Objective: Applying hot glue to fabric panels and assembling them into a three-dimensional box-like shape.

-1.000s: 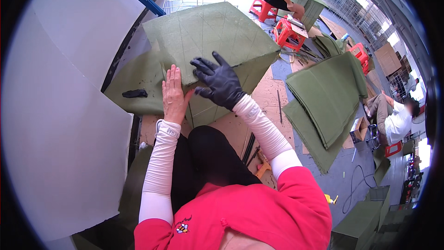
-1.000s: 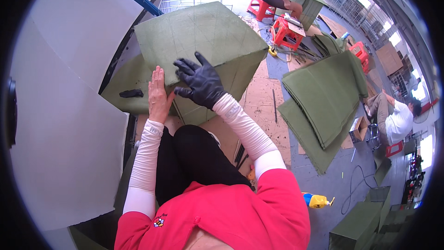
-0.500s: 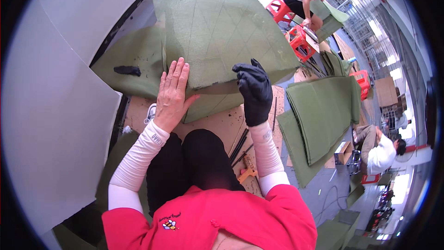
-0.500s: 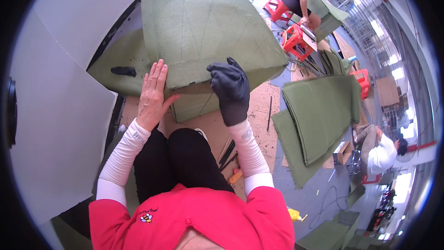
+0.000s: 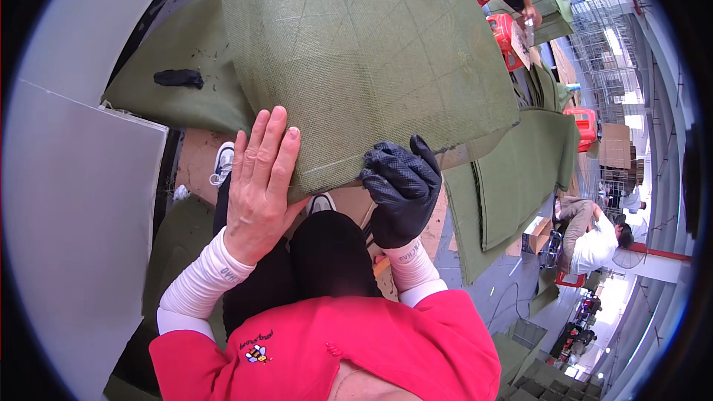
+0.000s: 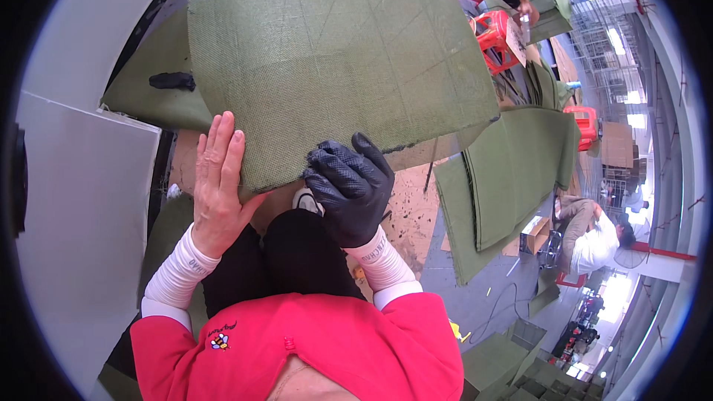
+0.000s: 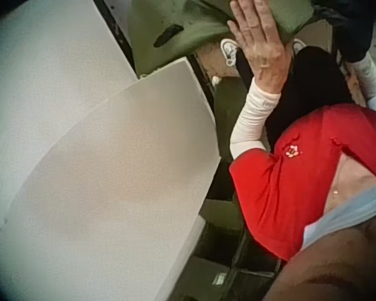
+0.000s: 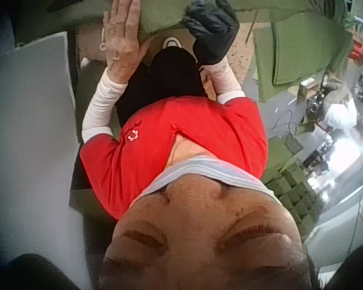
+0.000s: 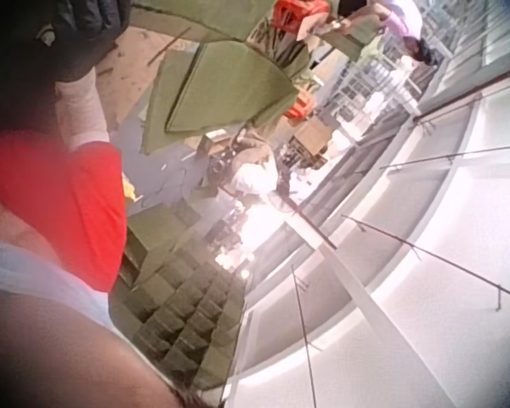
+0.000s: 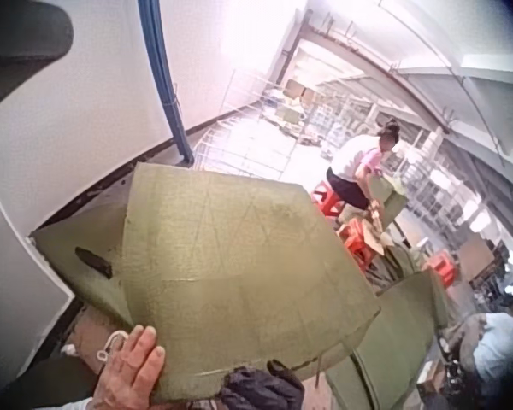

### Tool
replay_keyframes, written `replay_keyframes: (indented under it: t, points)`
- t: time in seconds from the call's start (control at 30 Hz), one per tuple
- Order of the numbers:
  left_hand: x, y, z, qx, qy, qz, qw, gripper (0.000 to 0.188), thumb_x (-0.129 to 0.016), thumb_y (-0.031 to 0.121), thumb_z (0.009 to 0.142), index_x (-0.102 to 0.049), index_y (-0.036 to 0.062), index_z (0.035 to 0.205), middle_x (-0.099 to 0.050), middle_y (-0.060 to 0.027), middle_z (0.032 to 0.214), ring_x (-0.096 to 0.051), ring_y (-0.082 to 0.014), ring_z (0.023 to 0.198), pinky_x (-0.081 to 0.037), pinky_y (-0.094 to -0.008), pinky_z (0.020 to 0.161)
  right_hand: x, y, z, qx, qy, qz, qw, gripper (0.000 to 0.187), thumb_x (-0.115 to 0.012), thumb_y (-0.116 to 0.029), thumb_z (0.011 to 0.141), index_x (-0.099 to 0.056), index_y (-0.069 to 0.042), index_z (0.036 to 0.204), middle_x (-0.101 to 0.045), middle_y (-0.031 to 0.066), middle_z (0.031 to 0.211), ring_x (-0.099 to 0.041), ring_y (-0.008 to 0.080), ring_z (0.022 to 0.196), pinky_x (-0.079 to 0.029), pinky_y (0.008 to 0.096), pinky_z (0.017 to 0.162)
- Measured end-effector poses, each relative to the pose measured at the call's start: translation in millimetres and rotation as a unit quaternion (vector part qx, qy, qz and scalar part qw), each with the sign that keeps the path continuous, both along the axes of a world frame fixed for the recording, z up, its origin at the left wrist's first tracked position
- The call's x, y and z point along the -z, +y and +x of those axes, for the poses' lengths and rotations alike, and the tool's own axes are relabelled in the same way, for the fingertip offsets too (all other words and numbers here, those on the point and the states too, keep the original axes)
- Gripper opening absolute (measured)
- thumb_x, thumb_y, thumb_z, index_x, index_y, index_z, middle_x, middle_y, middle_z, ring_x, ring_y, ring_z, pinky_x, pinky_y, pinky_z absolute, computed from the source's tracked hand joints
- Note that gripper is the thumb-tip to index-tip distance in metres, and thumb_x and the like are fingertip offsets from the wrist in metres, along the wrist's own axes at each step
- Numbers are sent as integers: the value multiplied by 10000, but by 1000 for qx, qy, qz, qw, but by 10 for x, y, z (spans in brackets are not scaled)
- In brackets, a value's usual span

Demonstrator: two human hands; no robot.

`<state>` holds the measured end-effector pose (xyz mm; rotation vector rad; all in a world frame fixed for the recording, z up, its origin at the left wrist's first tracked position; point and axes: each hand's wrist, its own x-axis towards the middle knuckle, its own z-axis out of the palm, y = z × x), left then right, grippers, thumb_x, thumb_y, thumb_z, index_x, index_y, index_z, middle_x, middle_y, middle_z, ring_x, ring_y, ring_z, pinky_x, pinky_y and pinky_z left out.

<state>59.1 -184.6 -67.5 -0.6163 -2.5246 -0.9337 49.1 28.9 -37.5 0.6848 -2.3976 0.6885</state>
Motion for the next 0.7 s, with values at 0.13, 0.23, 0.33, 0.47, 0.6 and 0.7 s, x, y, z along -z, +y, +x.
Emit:
replay_keyframes:
  t: [0.13, 0.23, 0.33, 0.47, 0.6, 0.7]
  points:
    - [5, -27, 20, 5, 3, -2, 1000, 1022, -854, 147, 647, -291, 16, 1490, -263, -246, 1558, -268, -433, 1440, -235, -560, 1157, 18, 16, -16, -41, 19, 40, 998, 134, -693, -131, 765, -700, -116, 898, -712, 74, 916, -690, 276, 905, -484, 513, 948]
    - [-56, -13, 43, 7, 9, 44, 999, 915, -836, 198, 690, -361, 23, 1452, -308, -238, 1532, -298, -441, 1420, -251, -562, 1148, 86, 50, 2, -42, -6, -156, 987, 86, -601, -131, 861, -636, -72, 913, -698, 94, 953, -667, 292, 962, -343, 542, 1093]
    - [-263, 6, 206, -25, 103, 11, 994, 648, -815, 257, 739, -559, 57, 1300, -497, -167, 1378, -444, -373, 1297, -334, -517, 1089, 23, 176, -36, -16, 64, -230, 971, 189, -530, -29, 880, -614, -119, 1024, -702, 106, 987, -666, 300, 984, -263, 575, 1133]
    - [-523, 246, 193, -27, 280, -53, 958, 162, -733, 72, 764, -759, 106, 920, -681, -4, 940, -587, -176, 943, -450, -347, 826, -11, 122, -129, 67, 42, -80, 994, 211, -564, 32, 853, -595, -124, 992, -705, 95, 1021, -661, 294, 1040, -260, 565, 1137]
    - [-459, 393, -61, 9, 256, -85, 963, 156, -742, 71, 744, -731, 27, 893, -647, -32, 923, -603, -193, 900, -467, -333, 753, 125, 191, -145, 34, 48, -80, 995, 231, -611, 22, 780, -592, -106, 971, -708, 71, 1018, -668, 280, 1032, -262, 563, 1135]
    - [-386, 406, -93, 20, 250, -101, 963, 141, -745, 77, 750, -722, 24, 879, -641, -34, 914, -604, -198, 889, -470, -335, 745, 114, 164, -146, 47, 49, -68, 995, 210, -608, 5, 771, -603, -118, 941, -708, 61, 1009, -674, 278, 1018, -262, 566, 1132]
